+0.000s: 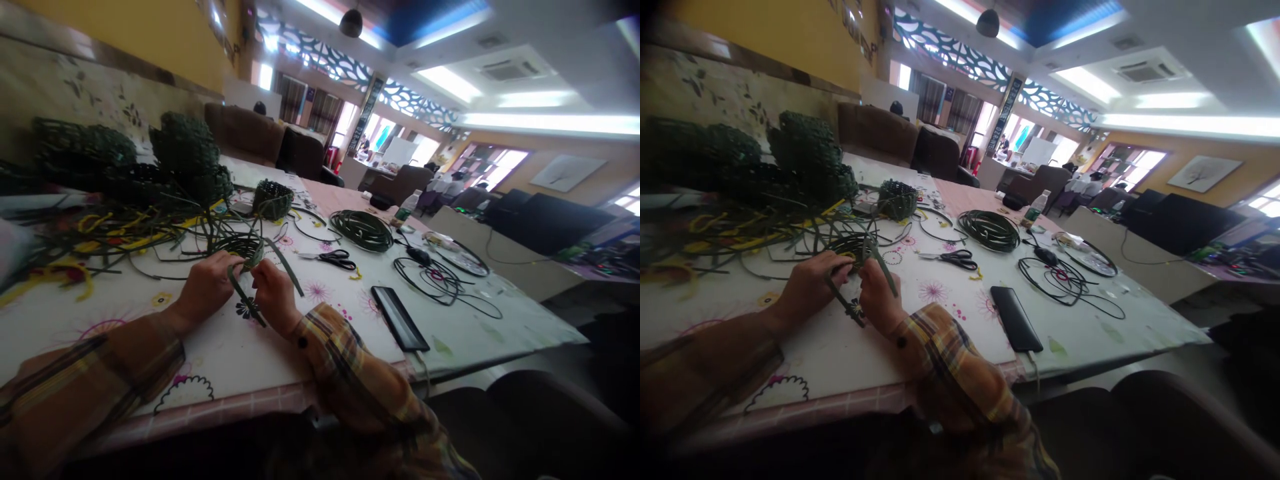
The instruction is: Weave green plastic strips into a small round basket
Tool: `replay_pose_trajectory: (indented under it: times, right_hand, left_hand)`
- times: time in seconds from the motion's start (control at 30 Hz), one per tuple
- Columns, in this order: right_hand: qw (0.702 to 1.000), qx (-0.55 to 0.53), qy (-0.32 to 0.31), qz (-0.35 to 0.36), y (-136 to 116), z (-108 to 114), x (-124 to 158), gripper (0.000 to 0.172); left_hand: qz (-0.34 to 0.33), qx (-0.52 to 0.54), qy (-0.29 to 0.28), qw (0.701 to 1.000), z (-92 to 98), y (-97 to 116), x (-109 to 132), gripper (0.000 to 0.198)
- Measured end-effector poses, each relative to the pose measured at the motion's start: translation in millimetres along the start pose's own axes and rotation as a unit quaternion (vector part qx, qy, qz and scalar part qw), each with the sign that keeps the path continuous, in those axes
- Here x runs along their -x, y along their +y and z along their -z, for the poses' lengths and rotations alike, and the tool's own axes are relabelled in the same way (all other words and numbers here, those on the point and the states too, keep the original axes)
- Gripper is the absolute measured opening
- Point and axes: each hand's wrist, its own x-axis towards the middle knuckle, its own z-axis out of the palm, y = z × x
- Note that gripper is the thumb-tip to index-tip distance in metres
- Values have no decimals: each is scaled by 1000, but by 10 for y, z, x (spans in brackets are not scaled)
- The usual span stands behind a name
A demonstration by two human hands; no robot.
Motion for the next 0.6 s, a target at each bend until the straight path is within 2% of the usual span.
replay_pose_trajectory:
  times: [0.1, 0.2, 0.27, 0.5, 0.6]
  right_hand:
    - [996, -67, 10, -54, -7, -23, -4, 17]
    - [969, -190, -4, -158, -18, -28, -44, 15]
    - [953, -242, -22, -181, -16, -20, -82, 13]
    - [962, -197, -46, -185, 108, 30, -174, 10]
    - [969, -173, -37, -174, 163, 58, -199, 14]
  left_hand:
    - [15, 21, 3, 1000, 21, 6, -7, 28]
    - [9, 36, 10, 999, 5, -9, -12, 29]
    - [8, 36, 12, 999, -7, -24, -21, 29]
    - [36, 51, 22, 998, 7, -44, -45, 25]
    - [17, 54, 18, 998, -18, -53, -31, 25]
